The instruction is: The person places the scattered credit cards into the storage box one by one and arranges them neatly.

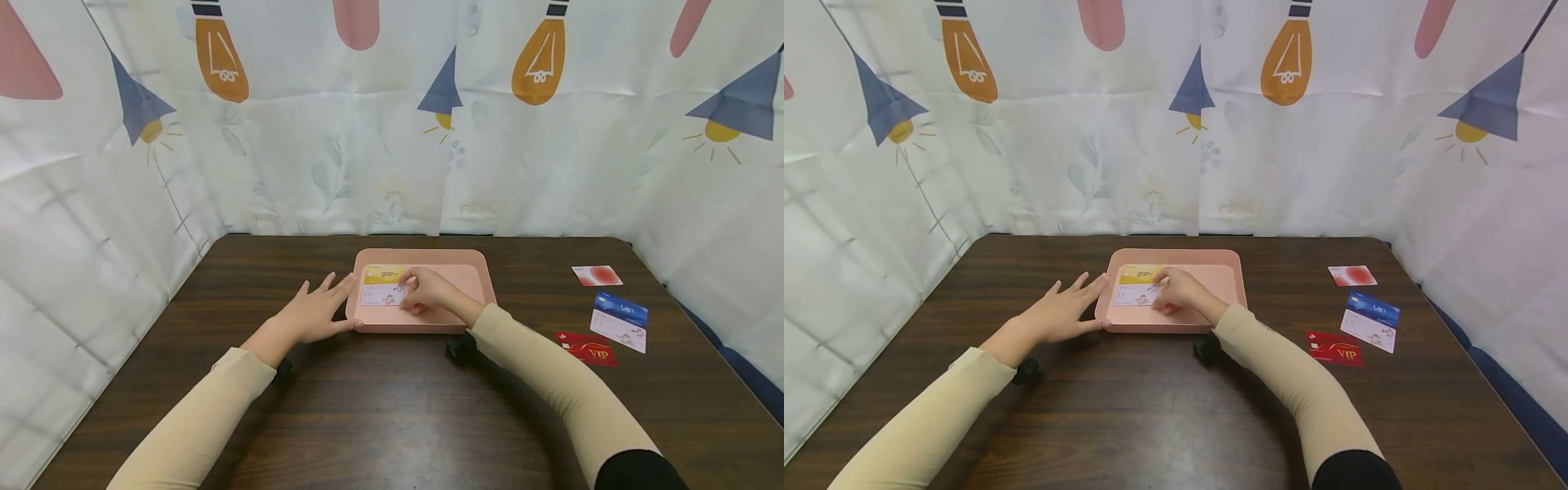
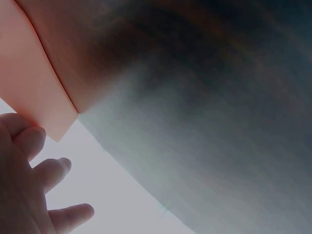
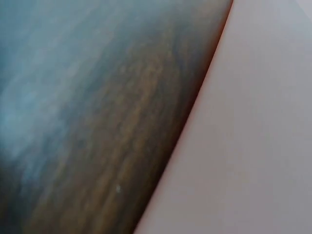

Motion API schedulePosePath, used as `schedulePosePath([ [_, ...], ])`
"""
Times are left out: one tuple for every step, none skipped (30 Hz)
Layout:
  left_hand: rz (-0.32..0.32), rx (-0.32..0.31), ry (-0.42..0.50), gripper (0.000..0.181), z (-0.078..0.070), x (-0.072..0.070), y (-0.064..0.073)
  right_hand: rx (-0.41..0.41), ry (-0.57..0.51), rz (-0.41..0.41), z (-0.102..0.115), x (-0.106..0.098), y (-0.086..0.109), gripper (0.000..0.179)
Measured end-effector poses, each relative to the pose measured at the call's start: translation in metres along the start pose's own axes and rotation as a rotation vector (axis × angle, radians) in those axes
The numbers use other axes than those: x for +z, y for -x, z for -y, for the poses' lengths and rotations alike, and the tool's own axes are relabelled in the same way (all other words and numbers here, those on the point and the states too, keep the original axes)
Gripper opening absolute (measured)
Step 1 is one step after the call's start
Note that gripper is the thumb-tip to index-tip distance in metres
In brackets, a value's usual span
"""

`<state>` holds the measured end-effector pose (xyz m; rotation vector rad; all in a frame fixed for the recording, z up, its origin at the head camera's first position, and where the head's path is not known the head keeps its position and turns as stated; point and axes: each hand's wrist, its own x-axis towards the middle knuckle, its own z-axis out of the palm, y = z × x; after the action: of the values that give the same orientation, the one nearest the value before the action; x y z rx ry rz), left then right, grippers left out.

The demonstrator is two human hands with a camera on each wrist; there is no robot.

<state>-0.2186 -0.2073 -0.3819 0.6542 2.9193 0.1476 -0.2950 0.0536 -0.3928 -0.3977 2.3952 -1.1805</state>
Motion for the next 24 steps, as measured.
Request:
schedulePosePath([
  [0.002,-0.002,-0.002,0.096,0.000,0.000,0.000,-0.004,-0.003,0.000,-0.001,-0.001,0.001,0.051],
  [0.002,-0.003,-0.005,0.096,0.001,0.000,0.000,-0.009,0.002,-0.003,-0.001,-0.003,0.002,0.050],
  [0.003,-0.004,-0.006,0.096,0.001,0.001,0.000,-0.018,0.008,-0.005,-0.002,-0.005,0.003,0.049],
  [0.003,-0.005,-0.005,0.096,0.001,0.001,0.000,-0.032,0.014,-0.012,-0.003,-0.007,0.003,0.048],
  [0.002,-0.005,-0.004,0.096,0.002,0.001,-0.001,-0.044,0.016,-0.021,-0.003,-0.010,0.005,0.047],
  [0.002,-0.005,-0.004,0.096,0.002,0.002,-0.001,-0.055,0.012,-0.027,-0.003,-0.012,0.006,0.046],
  [0.001,-0.005,-0.003,0.097,0.002,0.002,-0.001,-0.065,0.006,-0.034,-0.002,-0.015,0.008,0.045],
  [0.001,-0.004,-0.002,0.097,0.002,0.002,-0.001,-0.075,0.001,-0.038,-0.002,-0.018,0.010,0.044],
  [0.001,-0.003,0.000,0.097,0.002,0.002,-0.001,-0.082,-0.016,-0.040,-0.001,-0.021,0.012,0.044],
  [0.000,-0.003,0.001,0.097,0.003,0.002,-0.001,-0.086,-0.028,-0.043,-0.001,-0.024,0.014,0.043],
  [0.000,-0.003,0.001,0.097,0.003,0.002,-0.001,-0.089,-0.041,-0.043,-0.001,-0.027,0.016,0.043],
  [0.000,-0.004,0.000,0.097,0.003,0.002,-0.001,-0.095,-0.044,-0.044,-0.001,-0.029,0.017,0.043],
  [-0.001,-0.004,-0.001,0.097,0.003,0.002,-0.001,-0.101,-0.048,-0.046,-0.001,-0.032,0.020,0.042],
  [0.000,-0.005,0.001,0.097,0.003,0.002,-0.001,-0.110,-0.047,-0.049,-0.001,-0.035,0.022,0.042],
  [-0.001,-0.005,-0.002,0.097,0.003,0.002,-0.001,-0.117,-0.050,-0.055,-0.002,-0.038,0.024,0.041],
  [-0.003,-0.004,-0.003,0.097,0.003,0.002,-0.001,-0.128,-0.046,-0.064,-0.003,-0.040,0.027,0.040],
  [-0.005,-0.002,-0.004,0.097,0.003,0.002,-0.001,-0.137,-0.043,-0.073,-0.003,-0.043,0.029,0.039],
  [-0.008,0.000,-0.004,0.097,0.003,0.002,-0.001,-0.146,-0.037,-0.084,-0.004,-0.045,0.032,0.037],
  [-0.011,0.001,-0.004,0.097,0.003,0.002,-0.001,-0.157,-0.036,-0.092,-0.005,-0.048,0.035,0.036],
  [-0.013,0.003,-0.004,0.097,0.003,0.002,-0.001,-0.162,-0.034,-0.104,-0.006,-0.051,0.037,0.036],
  [-0.014,0.004,-0.004,0.097,0.002,0.002,0.000,-0.167,-0.031,-0.116,-0.008,-0.053,0.039,0.035],
  [-0.014,0.005,-0.002,0.097,0.002,0.002,-0.001,-0.173,-0.022,-0.122,-0.010,-0.056,0.041,0.035],
  [-0.014,0.006,-0.001,0.097,0.002,0.002,-0.001,-0.178,-0.012,-0.127,-0.011,-0.059,0.043,0.034],
  [-0.012,0.006,0.001,0.097,0.002,0.002,-0.001,-0.185,0.000,-0.130,-0.013,-0.062,0.046,0.035],
])
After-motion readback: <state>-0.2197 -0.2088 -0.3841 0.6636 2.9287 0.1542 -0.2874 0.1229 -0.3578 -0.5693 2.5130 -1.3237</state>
